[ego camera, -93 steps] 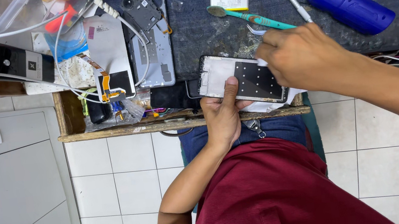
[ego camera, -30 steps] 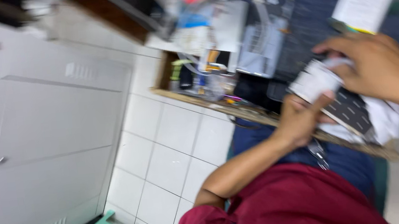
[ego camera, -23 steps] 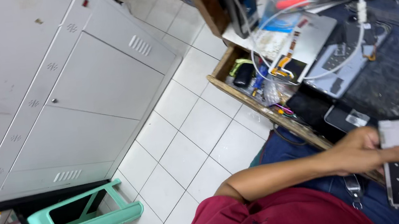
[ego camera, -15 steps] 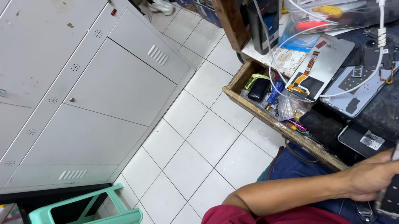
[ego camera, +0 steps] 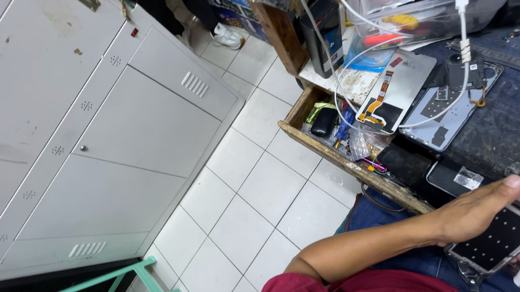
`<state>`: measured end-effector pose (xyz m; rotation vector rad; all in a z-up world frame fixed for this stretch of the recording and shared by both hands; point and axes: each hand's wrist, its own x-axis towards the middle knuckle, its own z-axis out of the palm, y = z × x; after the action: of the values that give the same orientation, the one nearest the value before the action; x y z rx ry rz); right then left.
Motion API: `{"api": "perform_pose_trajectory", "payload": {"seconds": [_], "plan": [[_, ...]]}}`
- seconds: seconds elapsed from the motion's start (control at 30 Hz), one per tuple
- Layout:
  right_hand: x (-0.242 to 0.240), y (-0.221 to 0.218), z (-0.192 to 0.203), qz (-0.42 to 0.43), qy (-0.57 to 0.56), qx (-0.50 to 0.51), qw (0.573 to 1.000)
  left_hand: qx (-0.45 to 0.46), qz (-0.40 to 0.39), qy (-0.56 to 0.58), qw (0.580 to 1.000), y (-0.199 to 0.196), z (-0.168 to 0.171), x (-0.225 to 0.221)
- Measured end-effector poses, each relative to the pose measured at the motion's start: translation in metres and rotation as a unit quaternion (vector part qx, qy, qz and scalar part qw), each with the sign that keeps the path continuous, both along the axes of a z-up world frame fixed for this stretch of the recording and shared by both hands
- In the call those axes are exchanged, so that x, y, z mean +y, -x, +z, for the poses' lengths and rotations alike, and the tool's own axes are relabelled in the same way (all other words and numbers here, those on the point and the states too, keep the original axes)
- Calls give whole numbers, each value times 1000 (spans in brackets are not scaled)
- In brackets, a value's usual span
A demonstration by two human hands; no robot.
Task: The person inspects a smartphone with a cracked screen and connects a charging cable. They then use a screwdriver to remove screws from the phone's back casing and a metal prying tool to separate the back cover from the frame. Finally, they wipe the phone's interior with a white cloth.
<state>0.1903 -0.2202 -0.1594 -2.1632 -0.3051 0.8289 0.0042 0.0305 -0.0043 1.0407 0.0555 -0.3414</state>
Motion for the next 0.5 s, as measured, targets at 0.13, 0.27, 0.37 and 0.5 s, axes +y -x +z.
{"api": "perform_pose_trajectory", "payload": {"seconds": [0.13,0.27,0.37,0.5], "plan": [[1,9,0,0,-6,7,1000,26,-58,40,997,7,18,8],[2,9,5,1,-14,10,1000,-11,-115,98,988,7,6,26],[3,15,7,-10,-39,10,999,2,-112,66,991,9,5,23],[-1,-11,13,-30,-53,191,980,18,-143,111,983,6,3,26]]}}
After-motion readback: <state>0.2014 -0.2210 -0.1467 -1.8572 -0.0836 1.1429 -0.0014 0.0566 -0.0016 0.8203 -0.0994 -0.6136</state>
